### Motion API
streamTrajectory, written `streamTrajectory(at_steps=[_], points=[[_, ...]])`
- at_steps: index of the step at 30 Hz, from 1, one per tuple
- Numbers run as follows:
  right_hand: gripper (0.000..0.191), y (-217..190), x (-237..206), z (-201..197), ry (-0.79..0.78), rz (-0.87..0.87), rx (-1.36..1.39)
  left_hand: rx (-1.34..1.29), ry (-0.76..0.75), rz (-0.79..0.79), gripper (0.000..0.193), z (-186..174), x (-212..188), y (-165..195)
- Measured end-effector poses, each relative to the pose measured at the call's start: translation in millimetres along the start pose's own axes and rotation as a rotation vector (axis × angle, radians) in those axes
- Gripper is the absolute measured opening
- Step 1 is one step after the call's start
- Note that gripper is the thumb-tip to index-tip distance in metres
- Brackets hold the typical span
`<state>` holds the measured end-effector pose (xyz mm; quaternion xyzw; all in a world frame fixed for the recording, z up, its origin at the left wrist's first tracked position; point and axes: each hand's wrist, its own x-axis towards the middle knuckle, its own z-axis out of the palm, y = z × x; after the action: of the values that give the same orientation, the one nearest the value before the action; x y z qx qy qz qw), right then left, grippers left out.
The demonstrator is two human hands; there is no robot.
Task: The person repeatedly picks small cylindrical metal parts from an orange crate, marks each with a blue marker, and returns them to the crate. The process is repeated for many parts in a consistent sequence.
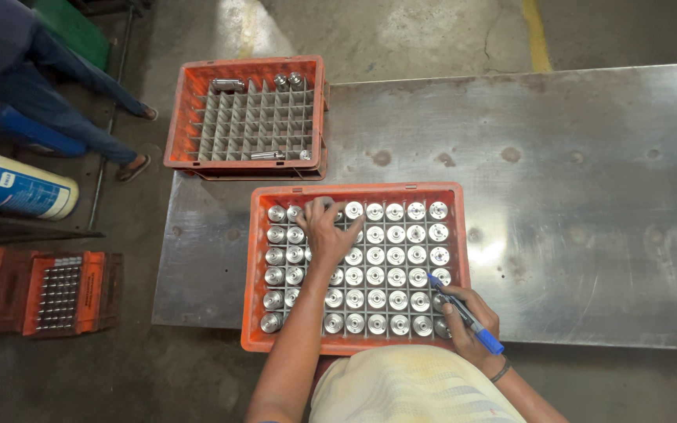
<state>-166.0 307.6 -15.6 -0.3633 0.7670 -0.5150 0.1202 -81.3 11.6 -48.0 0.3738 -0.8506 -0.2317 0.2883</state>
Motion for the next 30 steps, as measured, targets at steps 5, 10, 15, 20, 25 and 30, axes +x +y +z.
streamTrajectory(at_steps=[5,10,15,20,25,30], points=[[0.022,-1.2,0.3,-0.2,-0.018,0.022,0.005,0.074,-0.039,-0.023,0.044,-1.7,1.2,3.9],[0.022,1.4,1.2,0.4,-0.006,-0.013,0.016,0.028,0.000,0.055,0.044,-2.4,0.6,2.7],[0.022,5.0,0.8,1.6,-0.018,0.005,0.029,0.109,-0.058,-0.021,0.046,-1.4,1.4,1.9],[0.022,6.0,0.0,2.0,-0.015,0.029,0.031,0.017,0.008,0.052,0.045,-1.9,0.2,2.2],[0.022,4.6,0.7,2.9,-0.011,0.012,0.029,0.148,-0.150,-0.085,0.048,-0.4,4.0,4.7],[0.021,3.6,1.3,2.6,-0.018,0.026,0.013,0.143,-0.174,-0.092,0.049,-0.2,5.2,4.9]])
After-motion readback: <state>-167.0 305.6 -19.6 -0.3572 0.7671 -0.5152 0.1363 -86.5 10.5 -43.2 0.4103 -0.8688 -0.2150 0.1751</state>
